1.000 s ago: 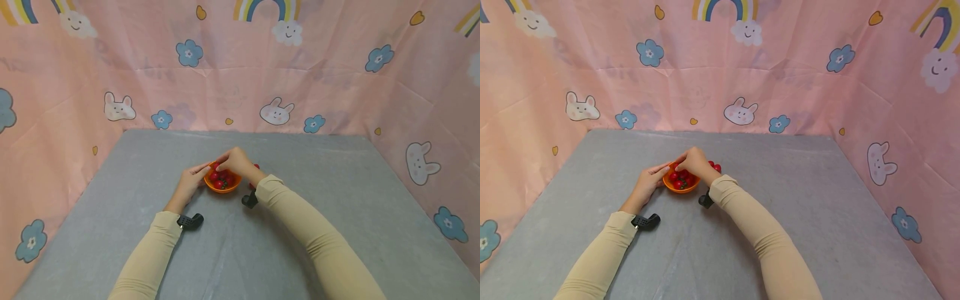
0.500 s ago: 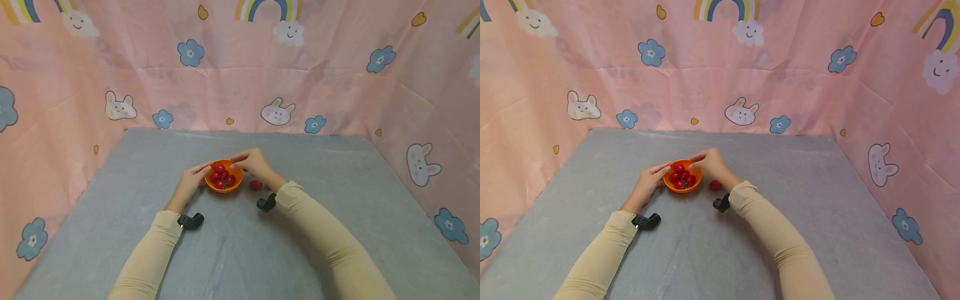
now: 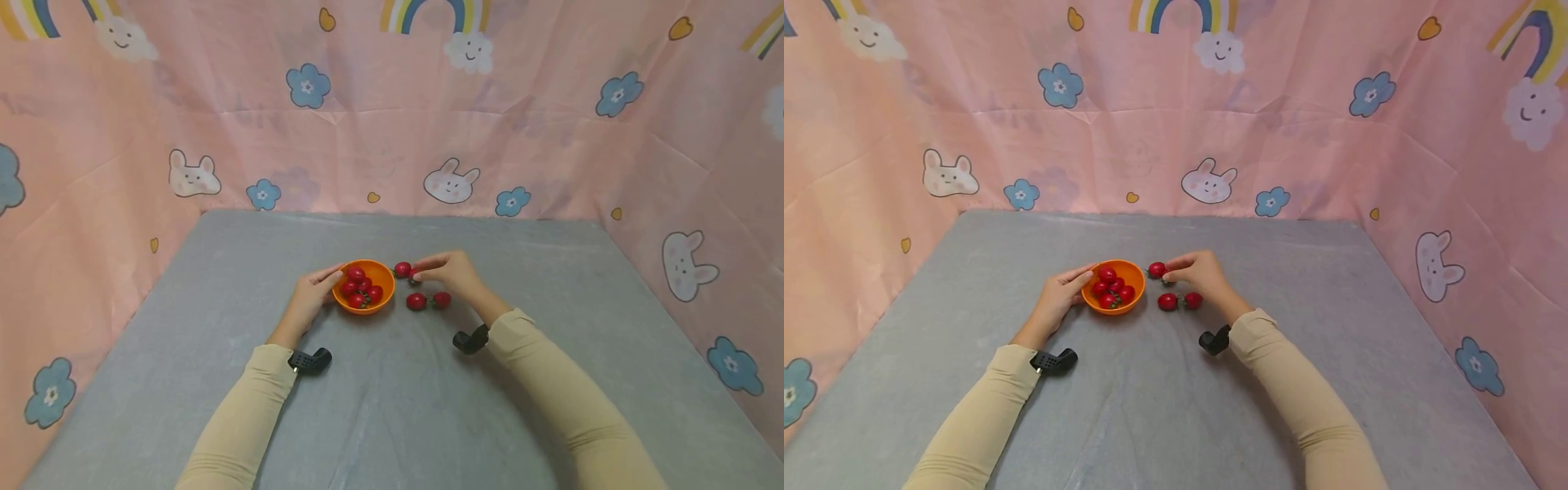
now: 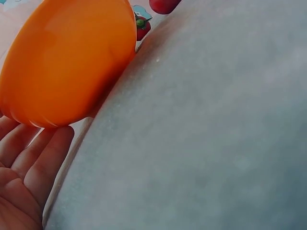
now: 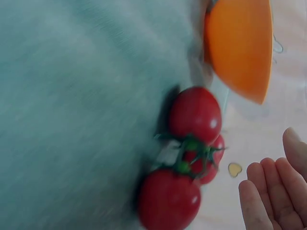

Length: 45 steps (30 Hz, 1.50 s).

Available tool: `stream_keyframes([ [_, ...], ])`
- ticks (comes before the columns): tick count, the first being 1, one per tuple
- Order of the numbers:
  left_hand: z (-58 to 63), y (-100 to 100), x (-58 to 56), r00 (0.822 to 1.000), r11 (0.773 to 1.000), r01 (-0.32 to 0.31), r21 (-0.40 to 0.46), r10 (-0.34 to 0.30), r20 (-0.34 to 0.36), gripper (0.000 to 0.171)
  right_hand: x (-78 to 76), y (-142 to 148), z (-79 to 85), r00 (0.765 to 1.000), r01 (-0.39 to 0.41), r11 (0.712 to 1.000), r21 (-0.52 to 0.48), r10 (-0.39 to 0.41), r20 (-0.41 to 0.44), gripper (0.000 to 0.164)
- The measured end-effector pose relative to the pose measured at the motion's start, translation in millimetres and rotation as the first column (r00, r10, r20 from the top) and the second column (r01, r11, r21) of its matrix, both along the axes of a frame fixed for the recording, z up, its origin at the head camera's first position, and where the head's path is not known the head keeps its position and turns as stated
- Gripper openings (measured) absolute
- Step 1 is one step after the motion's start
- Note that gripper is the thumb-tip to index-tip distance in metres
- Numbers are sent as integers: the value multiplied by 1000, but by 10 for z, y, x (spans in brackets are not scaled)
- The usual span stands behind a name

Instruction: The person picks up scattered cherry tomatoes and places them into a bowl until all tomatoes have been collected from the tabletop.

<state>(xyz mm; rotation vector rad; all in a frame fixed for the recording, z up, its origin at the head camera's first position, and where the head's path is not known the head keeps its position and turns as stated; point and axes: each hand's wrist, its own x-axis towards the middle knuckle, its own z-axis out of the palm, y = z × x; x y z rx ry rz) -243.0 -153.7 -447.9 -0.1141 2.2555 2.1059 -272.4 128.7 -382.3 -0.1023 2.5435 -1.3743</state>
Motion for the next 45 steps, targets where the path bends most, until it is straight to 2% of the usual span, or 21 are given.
stream_keyframes([
  [8,-8,-12,-5,1000,1000,-5,-7,5,7,41,43,228,-77,999,-47,999,-15,46,-23,39],
  [16,2,-4,-3,1000,1000,-8,-27,9,4,41,97,368,-123,998,-56,998,20,56,14,42],
  [27,-7,-4,0,1000,1000,-18,-8,18,-3,41,115,461,-246,995,-84,995,46,82,52,40],
  [35,-15,-4,-10,1000,1000,-17,-16,17,-1,42,126,466,-299,993,-37,998,60,30,113,39],
  [45,2,-6,-1,1000,1000,-14,-13,14,1,41,101,484,-290,995,4,999,43,-8,96,39],
])
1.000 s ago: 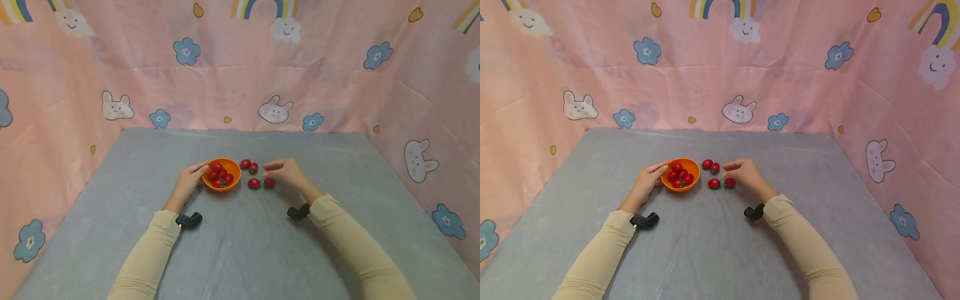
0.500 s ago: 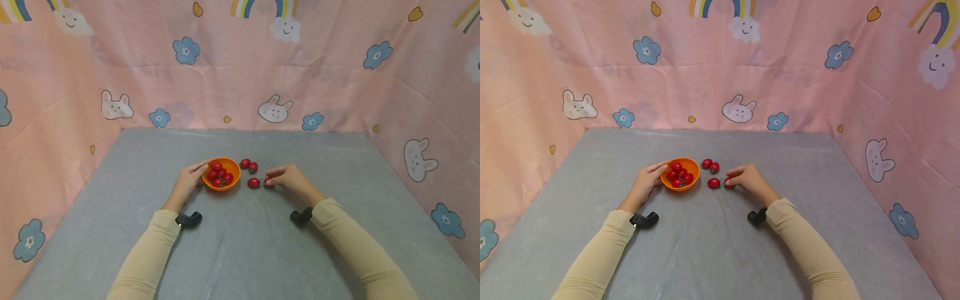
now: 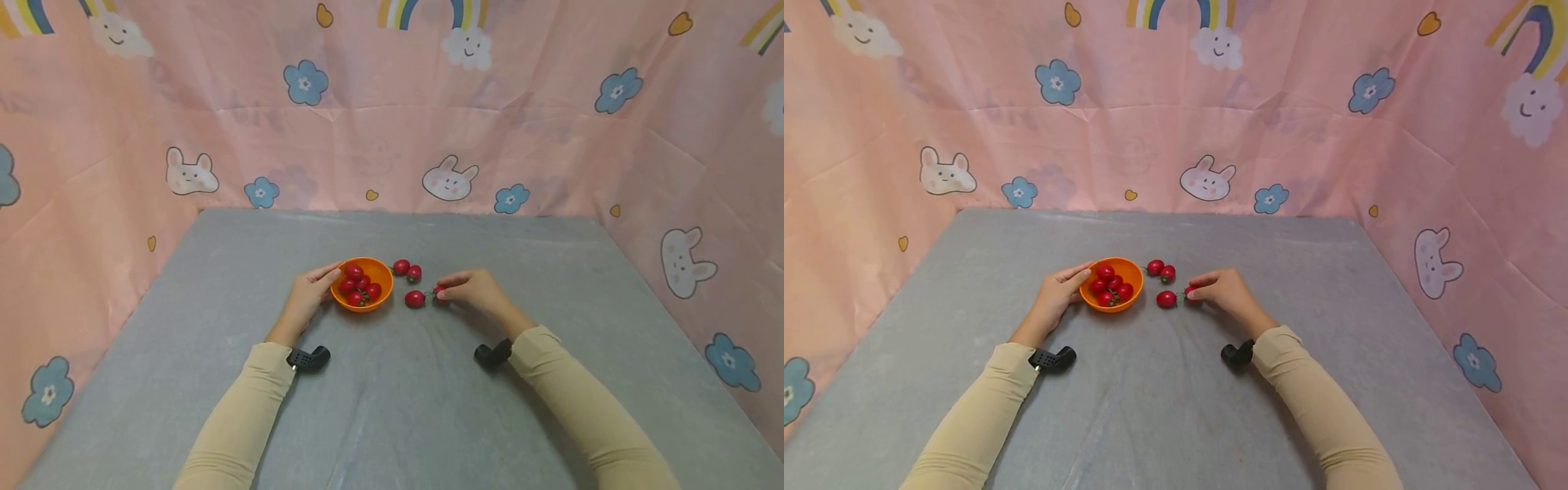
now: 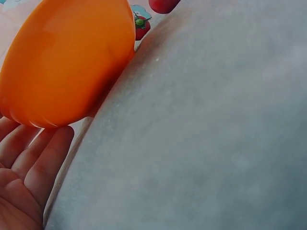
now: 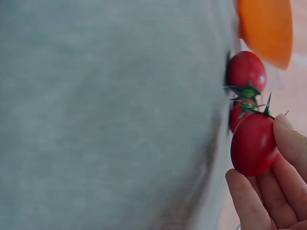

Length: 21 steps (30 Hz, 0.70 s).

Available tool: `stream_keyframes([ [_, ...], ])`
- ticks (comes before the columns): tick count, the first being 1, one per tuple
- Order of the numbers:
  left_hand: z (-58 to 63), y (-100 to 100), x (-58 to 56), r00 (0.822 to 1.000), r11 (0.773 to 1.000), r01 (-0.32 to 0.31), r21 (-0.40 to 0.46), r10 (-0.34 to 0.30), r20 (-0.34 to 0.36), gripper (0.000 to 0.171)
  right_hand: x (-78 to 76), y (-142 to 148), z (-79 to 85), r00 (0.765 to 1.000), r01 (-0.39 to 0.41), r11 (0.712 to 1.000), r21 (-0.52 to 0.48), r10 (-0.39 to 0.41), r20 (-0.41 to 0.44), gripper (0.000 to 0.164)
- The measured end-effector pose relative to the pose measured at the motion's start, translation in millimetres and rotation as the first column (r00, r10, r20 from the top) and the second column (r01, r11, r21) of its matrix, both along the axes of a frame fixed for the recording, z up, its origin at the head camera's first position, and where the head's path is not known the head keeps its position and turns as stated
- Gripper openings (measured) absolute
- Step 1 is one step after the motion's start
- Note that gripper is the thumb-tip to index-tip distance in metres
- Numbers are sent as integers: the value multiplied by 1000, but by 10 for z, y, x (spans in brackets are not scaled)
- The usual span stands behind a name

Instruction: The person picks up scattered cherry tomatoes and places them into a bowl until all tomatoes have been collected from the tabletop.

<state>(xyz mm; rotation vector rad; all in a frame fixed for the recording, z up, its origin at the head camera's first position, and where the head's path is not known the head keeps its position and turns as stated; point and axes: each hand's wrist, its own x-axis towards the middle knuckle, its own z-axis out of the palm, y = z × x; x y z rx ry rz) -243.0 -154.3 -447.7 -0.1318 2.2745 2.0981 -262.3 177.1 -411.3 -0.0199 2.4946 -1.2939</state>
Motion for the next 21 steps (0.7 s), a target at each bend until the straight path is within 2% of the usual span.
stream_keyframes([
  [5,-8,4,-8,1000,1000,2,17,-2,7,41,-2,-51,107,1000,22,1000,-22,-23,-17,39],
  [11,-10,-7,-17,1000,1000,5,9,-5,9,42,-8,-184,249,998,-11,1000,8,11,-54,40],
  [21,12,-2,9,1000,1000,9,14,-9,14,42,-46,-624,407,997,-29,1000,-4,29,-65,35],
])
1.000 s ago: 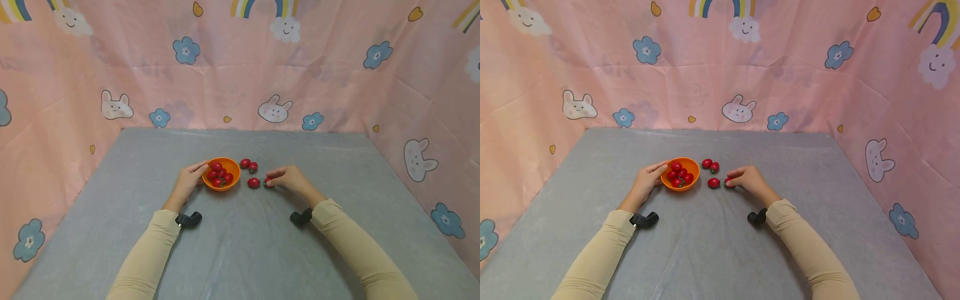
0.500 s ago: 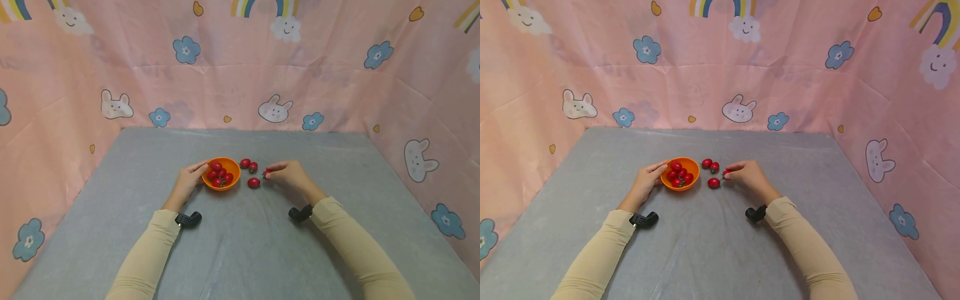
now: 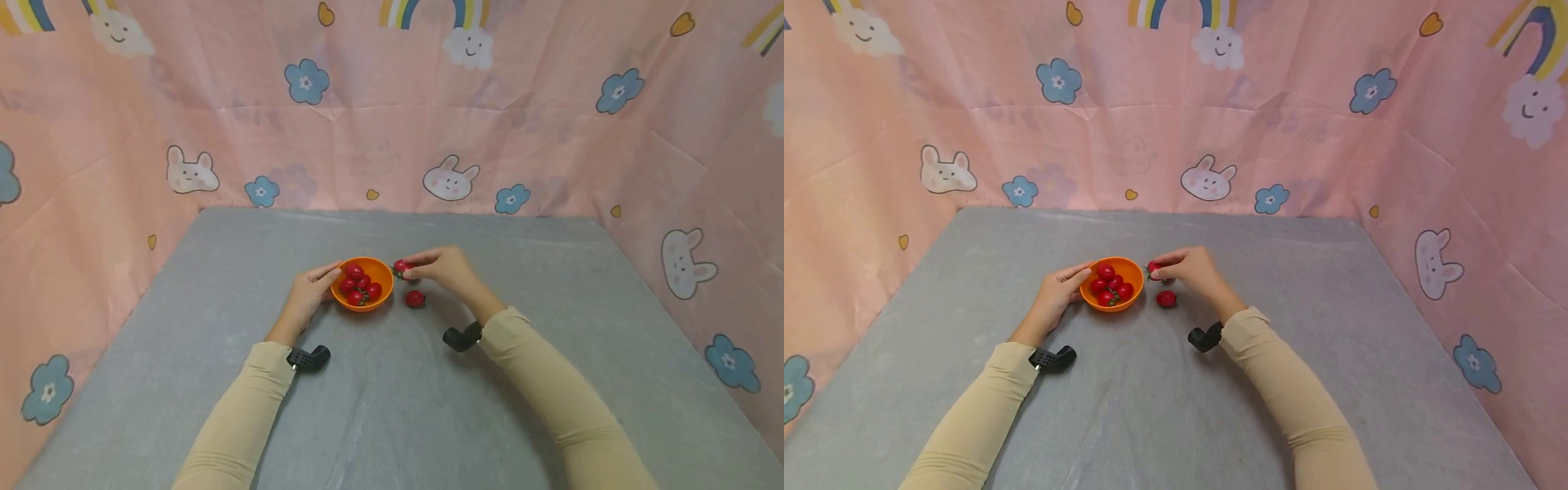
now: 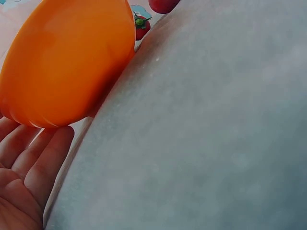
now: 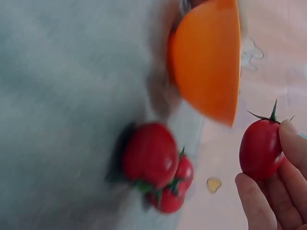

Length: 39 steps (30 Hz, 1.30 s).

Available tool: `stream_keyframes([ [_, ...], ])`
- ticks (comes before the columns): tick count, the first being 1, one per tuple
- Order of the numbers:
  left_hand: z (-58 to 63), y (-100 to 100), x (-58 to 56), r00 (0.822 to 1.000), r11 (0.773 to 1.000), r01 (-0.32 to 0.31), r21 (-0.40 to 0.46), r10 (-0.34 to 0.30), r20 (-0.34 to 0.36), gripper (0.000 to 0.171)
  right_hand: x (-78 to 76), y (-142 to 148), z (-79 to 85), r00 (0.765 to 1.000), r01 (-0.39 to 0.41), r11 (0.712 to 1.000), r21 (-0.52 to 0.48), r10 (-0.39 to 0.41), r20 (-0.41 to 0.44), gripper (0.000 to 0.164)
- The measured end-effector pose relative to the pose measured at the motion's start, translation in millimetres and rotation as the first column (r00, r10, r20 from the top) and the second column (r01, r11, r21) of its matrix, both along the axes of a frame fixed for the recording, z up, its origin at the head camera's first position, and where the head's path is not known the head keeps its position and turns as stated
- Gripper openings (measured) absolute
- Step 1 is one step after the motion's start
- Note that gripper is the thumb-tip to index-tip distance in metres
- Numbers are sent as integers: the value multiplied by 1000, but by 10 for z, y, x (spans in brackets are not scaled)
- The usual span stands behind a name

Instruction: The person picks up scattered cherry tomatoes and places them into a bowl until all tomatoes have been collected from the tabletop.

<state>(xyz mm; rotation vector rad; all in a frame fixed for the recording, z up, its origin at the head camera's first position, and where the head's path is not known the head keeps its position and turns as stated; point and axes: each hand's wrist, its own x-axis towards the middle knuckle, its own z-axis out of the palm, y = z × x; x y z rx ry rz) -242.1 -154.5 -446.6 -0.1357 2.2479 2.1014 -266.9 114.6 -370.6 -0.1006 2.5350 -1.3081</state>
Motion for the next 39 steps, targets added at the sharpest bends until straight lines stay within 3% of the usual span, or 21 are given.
stream_keyframes([
  [6,-11,3,1,1000,1000,9,5,-9,-3,42,-8,-230,35,999,-26,998,-63,28,35,37],
  [18,9,14,-11,1000,1000,14,9,-13,-19,42,33,-559,-17,993,-118,993,12,118,-17,29],
  [39,-10,-7,-9,1000,1000,9,-13,-10,-21,42,75,-674,-85,978,-208,974,87,209,-1,28],
])
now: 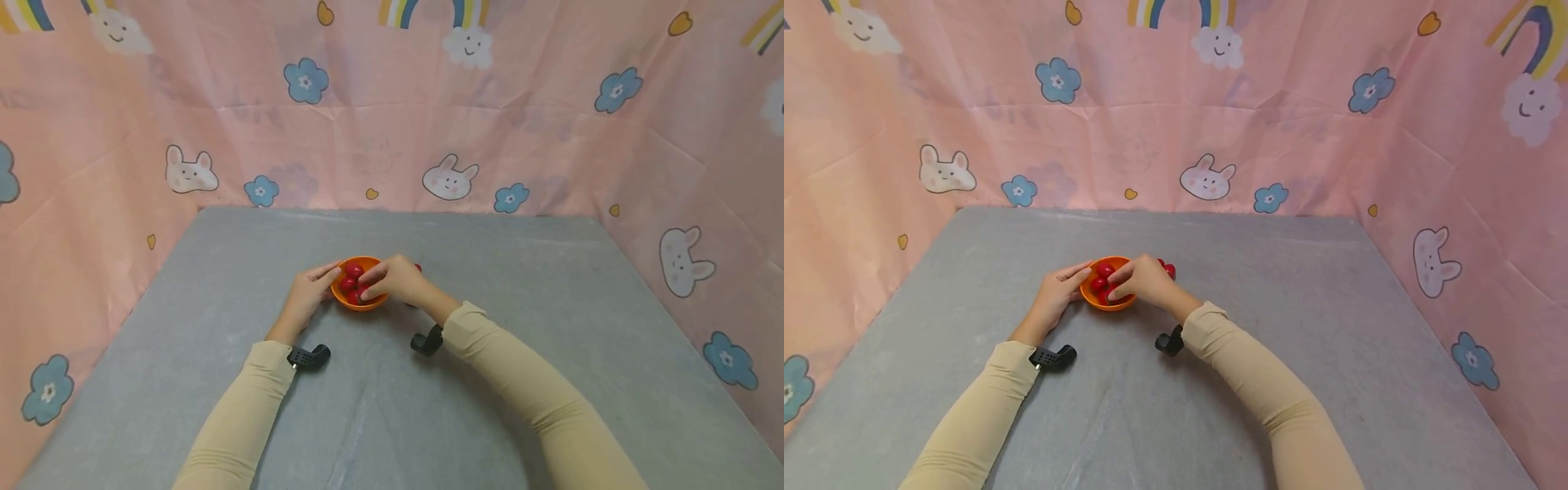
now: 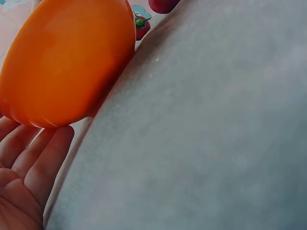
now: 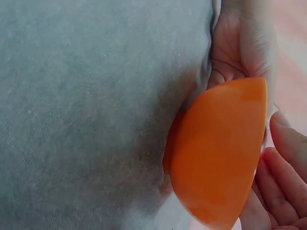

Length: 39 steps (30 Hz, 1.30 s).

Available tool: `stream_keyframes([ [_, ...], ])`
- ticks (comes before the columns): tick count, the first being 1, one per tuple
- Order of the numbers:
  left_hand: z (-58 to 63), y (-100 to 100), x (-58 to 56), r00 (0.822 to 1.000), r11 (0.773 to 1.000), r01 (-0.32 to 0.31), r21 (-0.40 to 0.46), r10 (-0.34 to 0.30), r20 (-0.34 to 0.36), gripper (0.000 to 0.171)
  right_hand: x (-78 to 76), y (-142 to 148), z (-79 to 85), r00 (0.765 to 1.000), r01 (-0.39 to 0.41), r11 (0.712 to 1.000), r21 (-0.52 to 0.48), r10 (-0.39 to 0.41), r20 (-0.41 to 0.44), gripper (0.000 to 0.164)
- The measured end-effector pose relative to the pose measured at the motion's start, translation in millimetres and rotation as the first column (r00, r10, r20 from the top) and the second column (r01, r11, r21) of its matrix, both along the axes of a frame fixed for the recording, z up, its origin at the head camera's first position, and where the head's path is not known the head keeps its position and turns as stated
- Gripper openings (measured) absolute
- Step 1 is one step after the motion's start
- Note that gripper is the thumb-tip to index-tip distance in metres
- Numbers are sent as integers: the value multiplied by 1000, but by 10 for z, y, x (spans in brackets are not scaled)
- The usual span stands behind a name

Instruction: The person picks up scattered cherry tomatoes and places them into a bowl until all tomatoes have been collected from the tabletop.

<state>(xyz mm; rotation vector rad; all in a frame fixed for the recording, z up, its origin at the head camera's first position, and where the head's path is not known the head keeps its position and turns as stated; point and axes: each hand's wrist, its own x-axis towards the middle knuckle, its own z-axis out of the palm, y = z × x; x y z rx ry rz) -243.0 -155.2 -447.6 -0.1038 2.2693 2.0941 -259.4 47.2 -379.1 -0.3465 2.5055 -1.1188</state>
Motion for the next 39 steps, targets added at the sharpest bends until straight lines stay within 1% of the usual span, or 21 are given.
stream_keyframes([
  [3,1,5,6,1000,1000,-4,-4,4,7,43,-12,58,-5,1000,24,1000,-6,-24,-6,29],
  [6,3,14,5,1000,1000,-8,5,8,9,42,-27,149,-4,998,57,996,-66,-58,-9,29],
  [10,0,18,-2,1000,1000,-12,9,11,14,41,-40,314,0,995,94,982,-161,-96,-7,30],
  [13,1,19,-3,1000,1000,-16,11,16,22,40,-44,442,-10,993,118,975,-189,-121,-1,30],
  [19,6,17,3,1000,1000,-10,23,10,14,41,-47,638,-53,986,168,971,-168,-168,11,33],
  [25,3,15,-1,1000,1000,0,20,0,14,42,-52,771,-130,983,185,968,-172,-185,16,31],
  [29,2,10,0,1000,1000,1,19,-1,17,42,-41,836,-175,978,209,963,-169,-207,35,31],
  [39,-4,9,2,1000,1000,-8,16,8,13,42,-34,970,-273,977,214,961,-175,-207,55,34],
])
